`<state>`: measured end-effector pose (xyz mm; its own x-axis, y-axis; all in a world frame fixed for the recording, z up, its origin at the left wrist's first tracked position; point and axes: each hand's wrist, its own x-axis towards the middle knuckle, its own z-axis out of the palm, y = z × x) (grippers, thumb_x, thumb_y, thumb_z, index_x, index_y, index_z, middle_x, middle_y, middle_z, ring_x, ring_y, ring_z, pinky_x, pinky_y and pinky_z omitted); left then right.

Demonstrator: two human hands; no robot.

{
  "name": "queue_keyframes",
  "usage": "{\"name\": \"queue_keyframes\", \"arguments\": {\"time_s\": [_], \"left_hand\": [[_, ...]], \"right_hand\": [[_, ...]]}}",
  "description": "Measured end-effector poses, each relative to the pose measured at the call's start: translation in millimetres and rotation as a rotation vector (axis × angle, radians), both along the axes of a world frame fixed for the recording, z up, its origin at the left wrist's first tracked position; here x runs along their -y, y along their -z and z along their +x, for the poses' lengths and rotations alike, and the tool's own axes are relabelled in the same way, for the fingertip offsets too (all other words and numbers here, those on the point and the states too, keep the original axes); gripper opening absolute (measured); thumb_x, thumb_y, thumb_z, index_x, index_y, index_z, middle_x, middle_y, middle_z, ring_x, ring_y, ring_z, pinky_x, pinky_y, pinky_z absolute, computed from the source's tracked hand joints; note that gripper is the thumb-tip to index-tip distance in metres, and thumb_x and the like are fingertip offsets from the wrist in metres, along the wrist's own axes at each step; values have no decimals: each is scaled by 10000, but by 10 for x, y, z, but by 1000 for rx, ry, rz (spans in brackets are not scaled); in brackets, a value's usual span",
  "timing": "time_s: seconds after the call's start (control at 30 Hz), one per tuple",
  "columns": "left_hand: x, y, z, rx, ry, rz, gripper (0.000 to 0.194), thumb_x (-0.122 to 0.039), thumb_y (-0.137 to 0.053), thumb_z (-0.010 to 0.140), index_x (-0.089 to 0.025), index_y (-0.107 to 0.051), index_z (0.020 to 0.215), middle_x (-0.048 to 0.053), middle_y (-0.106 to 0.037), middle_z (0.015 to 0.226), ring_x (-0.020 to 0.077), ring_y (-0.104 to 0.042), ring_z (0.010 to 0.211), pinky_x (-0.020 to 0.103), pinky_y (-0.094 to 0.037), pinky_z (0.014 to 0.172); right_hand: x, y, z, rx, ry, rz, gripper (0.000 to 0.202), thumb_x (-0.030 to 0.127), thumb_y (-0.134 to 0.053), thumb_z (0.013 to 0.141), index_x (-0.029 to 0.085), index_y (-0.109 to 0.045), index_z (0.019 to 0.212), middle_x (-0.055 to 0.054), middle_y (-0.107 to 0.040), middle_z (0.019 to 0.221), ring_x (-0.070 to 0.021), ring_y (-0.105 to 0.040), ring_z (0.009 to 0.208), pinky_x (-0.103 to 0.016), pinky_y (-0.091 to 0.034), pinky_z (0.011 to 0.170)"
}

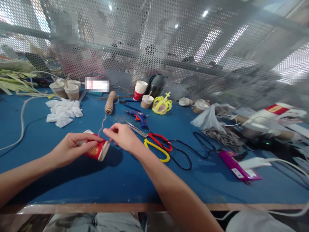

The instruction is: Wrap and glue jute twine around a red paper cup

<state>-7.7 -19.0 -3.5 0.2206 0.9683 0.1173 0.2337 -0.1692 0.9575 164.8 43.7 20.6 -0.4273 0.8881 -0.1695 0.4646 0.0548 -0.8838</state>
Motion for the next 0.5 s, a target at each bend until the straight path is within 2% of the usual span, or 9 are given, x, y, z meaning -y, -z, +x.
{"name": "queue_keyframes", "arguments": {"time_s": [0.07, 0.13, 0.17, 0.23, 0.33, 0.43, 0.5], "left_hand": [[-13, -1, -11, 1, -34, 15, 253, -300, -556, 752, -139, -706, 877, 51, -703, 822, 114, -579, 661, 179, -444, 598], [-24, -3, -17, -6, -63, 26, 262, -307, -548, 755, -132, -703, 873, 56, -705, 811, 117, -583, 649, 179, -446, 580], [-28, -2, -17, -15, -72, 30, 267, -312, -543, 757, -130, -703, 872, 57, -705, 806, 119, -585, 646, 178, -446, 573], [-34, 2, -14, -39, -88, 46, 273, -318, -536, 760, -133, -703, 868, 57, -705, 805, 124, -590, 648, 180, -447, 565], [-46, 19, -14, -59, -108, 70, 274, -327, -536, 755, -140, -705, 863, 57, -705, 804, 137, -601, 646, 191, -453, 558], [-75, 38, -28, -60, -132, 80, 278, -338, -535, 753, -145, -707, 857, 57, -709, 801, 146, -610, 650, 198, -461, 561], [-99, 47, -47, -66, -155, 87, 283, -343, -528, 757, -147, -705, 857, 60, -710, 814, 151, -614, 671, 200, -463, 575]], "right_hand": [[-177, -96, 129, 242, 107, 183, 203, 359, -500, 795, 171, -521, 722, -10, -587, 609, -113, -551, 522, -222, -415, 463], [-408, -147, 295, 468, 260, 381, 177, 320, -445, 828, 180, -529, 760, -35, -628, 686, -133, -596, 608, -232, -437, 522], [-528, -145, 380, 529, 320, 412, 135, 272, -454, 820, 176, -538, 776, -63, -642, 743, -162, -611, 682, -255, -444, 567], [-747, -81, 524, 603, 368, 422, 57, 198, -524, 760, 163, -561, 734, -113, -649, 803, -227, -611, 808, -295, -442, 636], [-967, 101, 634, 669, 385, 361, 82, 152, -637, 636, 158, -566, 594, -136, -649, 708, -294, -611, 808, -328, -435, 634], [-1062, 234, 644, 644, 413, 328, 85, 103, -640, 597, 161, -581, 614, -119, -649, 683, -283, -617, 785, -313, -435, 612], [-1062, 238, 640, 572, 417, 327, 87, 106, -620, 619, 158, -591, 683, -103, -645, 677, -254, -621, 742, -297, -437, 584]]}}
